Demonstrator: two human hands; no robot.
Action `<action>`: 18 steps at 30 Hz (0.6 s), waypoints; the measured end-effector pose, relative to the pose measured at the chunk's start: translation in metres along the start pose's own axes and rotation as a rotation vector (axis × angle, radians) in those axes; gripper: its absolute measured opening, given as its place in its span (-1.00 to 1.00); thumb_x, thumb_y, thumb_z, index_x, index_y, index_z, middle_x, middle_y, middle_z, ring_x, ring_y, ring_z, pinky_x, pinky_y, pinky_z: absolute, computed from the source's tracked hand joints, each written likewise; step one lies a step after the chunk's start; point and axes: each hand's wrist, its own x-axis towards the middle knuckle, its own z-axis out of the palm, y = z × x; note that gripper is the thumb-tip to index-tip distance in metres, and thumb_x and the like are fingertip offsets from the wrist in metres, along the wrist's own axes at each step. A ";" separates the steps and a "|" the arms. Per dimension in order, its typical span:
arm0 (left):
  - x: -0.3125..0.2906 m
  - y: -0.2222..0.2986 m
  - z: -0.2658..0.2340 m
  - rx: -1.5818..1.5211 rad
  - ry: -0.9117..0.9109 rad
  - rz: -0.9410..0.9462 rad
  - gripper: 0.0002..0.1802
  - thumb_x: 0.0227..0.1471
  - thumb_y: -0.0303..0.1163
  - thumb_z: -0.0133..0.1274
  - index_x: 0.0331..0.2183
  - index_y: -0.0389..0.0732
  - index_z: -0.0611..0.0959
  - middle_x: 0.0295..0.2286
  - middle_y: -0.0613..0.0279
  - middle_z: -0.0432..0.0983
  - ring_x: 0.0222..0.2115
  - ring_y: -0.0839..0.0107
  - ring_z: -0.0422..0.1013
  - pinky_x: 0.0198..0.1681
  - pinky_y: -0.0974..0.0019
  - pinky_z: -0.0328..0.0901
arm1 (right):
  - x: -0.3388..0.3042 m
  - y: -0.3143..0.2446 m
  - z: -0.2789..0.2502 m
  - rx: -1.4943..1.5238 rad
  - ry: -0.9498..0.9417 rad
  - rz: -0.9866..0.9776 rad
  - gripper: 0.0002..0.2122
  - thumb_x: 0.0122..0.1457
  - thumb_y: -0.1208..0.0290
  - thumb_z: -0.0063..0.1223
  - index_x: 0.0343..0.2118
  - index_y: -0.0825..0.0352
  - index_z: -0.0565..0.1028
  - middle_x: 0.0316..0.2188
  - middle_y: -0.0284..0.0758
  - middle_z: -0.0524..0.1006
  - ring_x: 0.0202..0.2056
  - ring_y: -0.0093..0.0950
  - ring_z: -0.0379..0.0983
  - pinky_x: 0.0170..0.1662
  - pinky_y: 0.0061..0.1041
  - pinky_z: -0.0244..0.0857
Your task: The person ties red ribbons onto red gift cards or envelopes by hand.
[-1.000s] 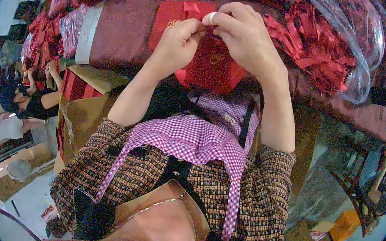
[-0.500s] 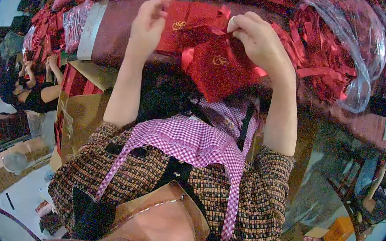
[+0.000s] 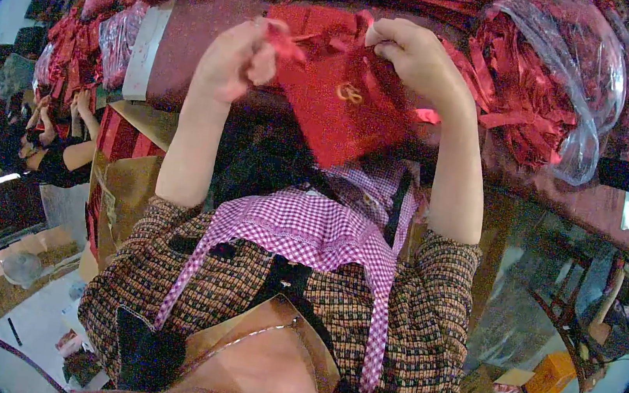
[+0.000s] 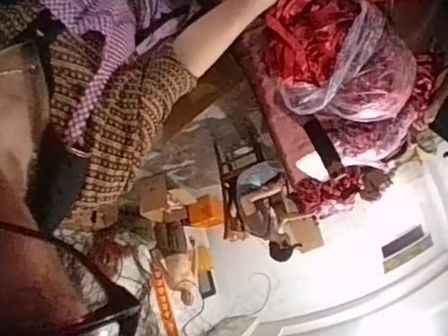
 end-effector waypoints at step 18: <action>0.022 -0.042 0.036 1.460 0.335 0.423 -0.72 -0.16 -0.29 0.23 -0.41 -0.30 0.63 -0.47 0.05 0.50 -0.39 0.14 0.43 -0.28 0.19 0.32 | -0.036 0.013 -0.013 -0.047 0.260 0.057 -0.77 0.05 0.54 0.05 -0.19 0.37 0.48 -0.30 -0.20 0.55 -0.24 -0.39 0.50 -0.15 -0.49 0.33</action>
